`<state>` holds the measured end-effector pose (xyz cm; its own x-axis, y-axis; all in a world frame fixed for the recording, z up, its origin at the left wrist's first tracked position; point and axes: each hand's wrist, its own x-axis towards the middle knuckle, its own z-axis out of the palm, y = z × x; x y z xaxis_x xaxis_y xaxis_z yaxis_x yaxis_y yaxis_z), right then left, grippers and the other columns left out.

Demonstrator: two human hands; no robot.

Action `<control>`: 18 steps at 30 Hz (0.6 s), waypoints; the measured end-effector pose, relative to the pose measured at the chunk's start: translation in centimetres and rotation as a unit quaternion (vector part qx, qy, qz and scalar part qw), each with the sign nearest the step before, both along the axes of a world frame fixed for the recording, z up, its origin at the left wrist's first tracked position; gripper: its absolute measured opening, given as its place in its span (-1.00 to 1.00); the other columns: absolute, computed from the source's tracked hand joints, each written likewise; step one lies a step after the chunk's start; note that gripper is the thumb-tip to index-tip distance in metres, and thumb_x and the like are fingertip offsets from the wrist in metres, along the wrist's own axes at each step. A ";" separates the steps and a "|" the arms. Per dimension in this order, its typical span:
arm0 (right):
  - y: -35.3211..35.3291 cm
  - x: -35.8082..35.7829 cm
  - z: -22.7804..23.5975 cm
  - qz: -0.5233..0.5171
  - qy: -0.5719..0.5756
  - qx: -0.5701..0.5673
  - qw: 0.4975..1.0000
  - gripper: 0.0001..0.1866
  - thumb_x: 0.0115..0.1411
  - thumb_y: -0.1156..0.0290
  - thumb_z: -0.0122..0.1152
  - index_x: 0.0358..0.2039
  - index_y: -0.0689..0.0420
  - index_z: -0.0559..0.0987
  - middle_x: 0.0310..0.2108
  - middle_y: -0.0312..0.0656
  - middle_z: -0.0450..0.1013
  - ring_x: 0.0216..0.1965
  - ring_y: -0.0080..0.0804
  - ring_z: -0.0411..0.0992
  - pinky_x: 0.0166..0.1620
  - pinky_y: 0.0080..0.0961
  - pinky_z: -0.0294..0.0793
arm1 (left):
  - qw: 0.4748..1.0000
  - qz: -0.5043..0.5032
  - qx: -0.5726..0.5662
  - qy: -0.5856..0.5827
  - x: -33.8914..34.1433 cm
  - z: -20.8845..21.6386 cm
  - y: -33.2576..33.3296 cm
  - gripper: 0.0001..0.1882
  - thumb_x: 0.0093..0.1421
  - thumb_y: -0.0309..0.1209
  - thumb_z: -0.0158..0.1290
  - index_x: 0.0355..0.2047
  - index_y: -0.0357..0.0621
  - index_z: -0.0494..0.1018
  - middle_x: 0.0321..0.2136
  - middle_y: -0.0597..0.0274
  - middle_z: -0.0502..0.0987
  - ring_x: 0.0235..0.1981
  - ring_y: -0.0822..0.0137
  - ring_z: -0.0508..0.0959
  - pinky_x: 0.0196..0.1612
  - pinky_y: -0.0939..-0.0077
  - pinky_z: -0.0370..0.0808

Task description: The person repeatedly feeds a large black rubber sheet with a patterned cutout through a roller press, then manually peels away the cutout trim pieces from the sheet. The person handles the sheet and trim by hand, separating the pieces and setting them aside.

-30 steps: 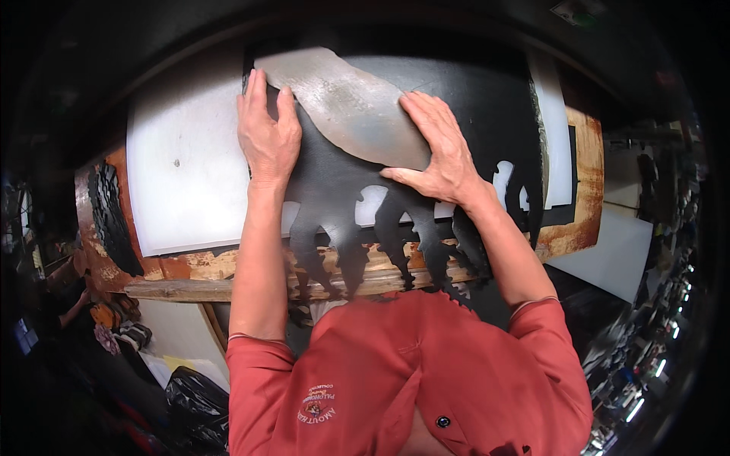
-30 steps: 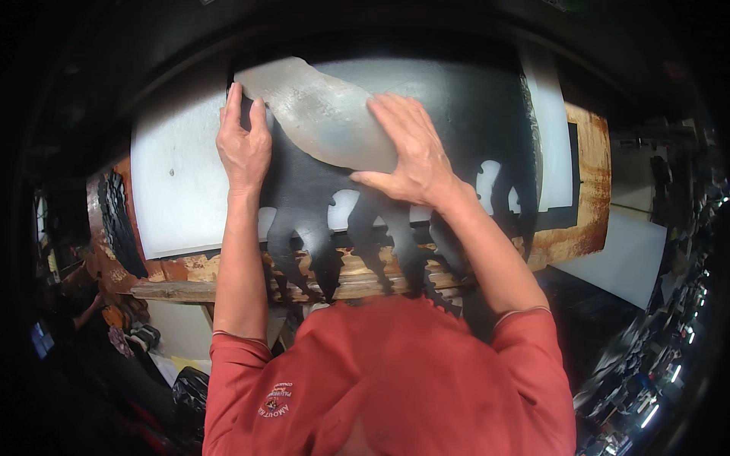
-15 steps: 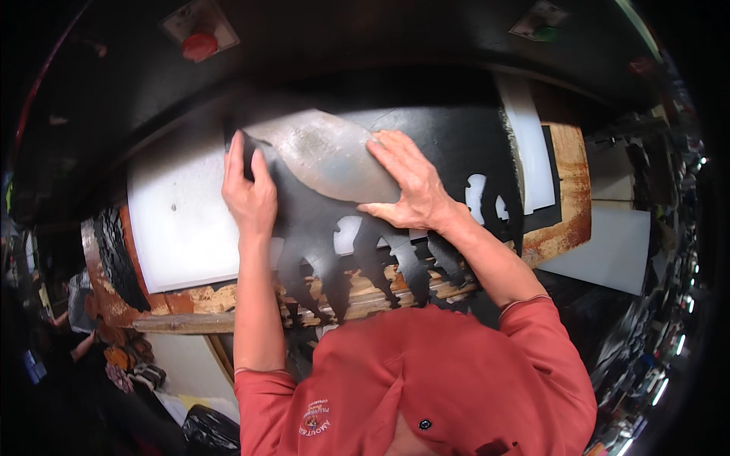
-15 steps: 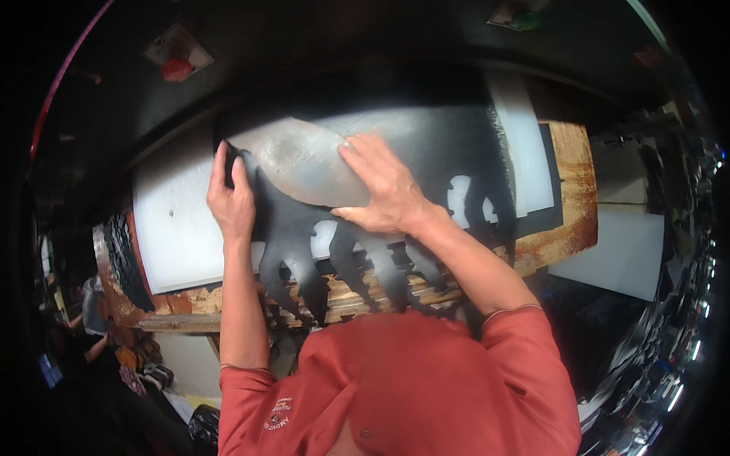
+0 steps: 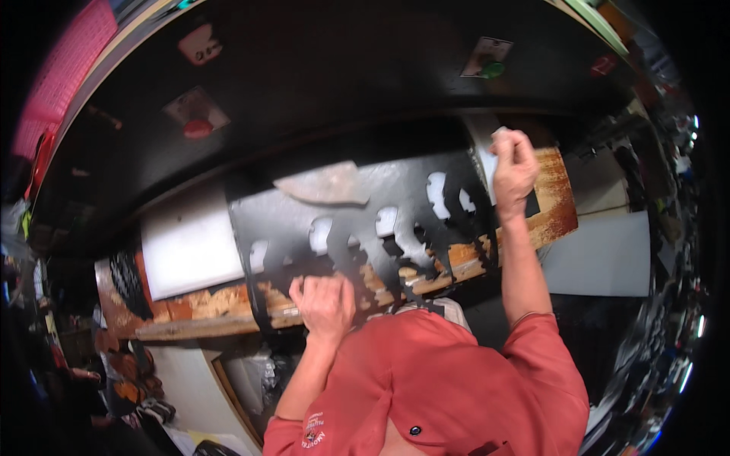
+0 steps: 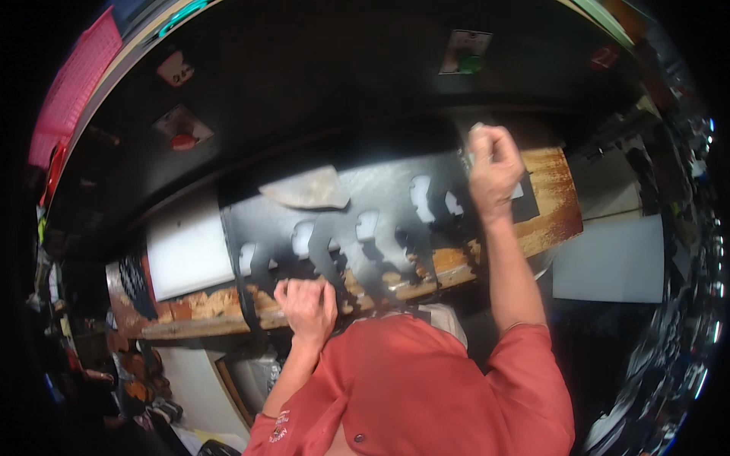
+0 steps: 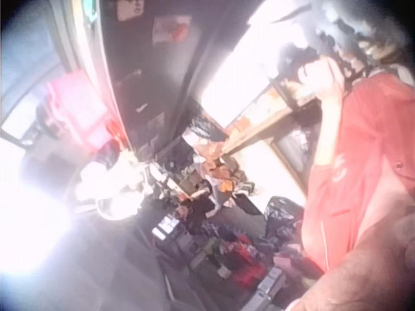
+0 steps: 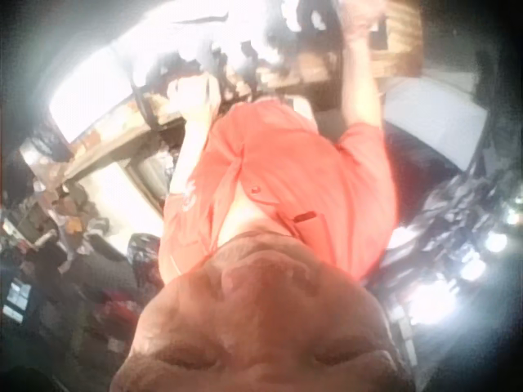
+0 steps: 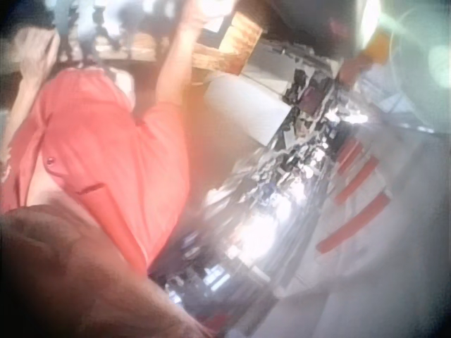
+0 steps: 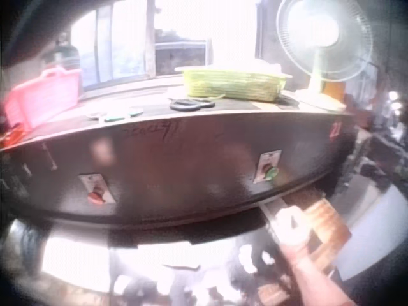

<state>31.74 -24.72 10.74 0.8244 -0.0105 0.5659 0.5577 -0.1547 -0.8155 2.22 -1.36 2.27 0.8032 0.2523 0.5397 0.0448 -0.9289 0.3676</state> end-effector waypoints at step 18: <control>-9.2 -9.5 -10.0 -0.131 0.122 -0.281 0.943 -0.66 0.44 0.20 0.25 -0.32 0.24 0.65 -0.40 -0.08 0.58 -0.37 -0.21 0.56 -0.23 -0.26 0.51 | 0.997 0.069 0.031 -0.034 0.1 0.0 -0.4 -0.70 0.27 -0.25 0.26 -0.57 -0.12 0.62 -0.64 0.21 0.61 -0.47 0.13 0.57 0.04 0.08 0.37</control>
<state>22.25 -33.88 0.71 0.9419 0.0134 0.3356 0.2463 -0.7069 -0.6631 2.36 -1.81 2.27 0.7244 0.3223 0.6094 0.1501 -0.9365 0.3169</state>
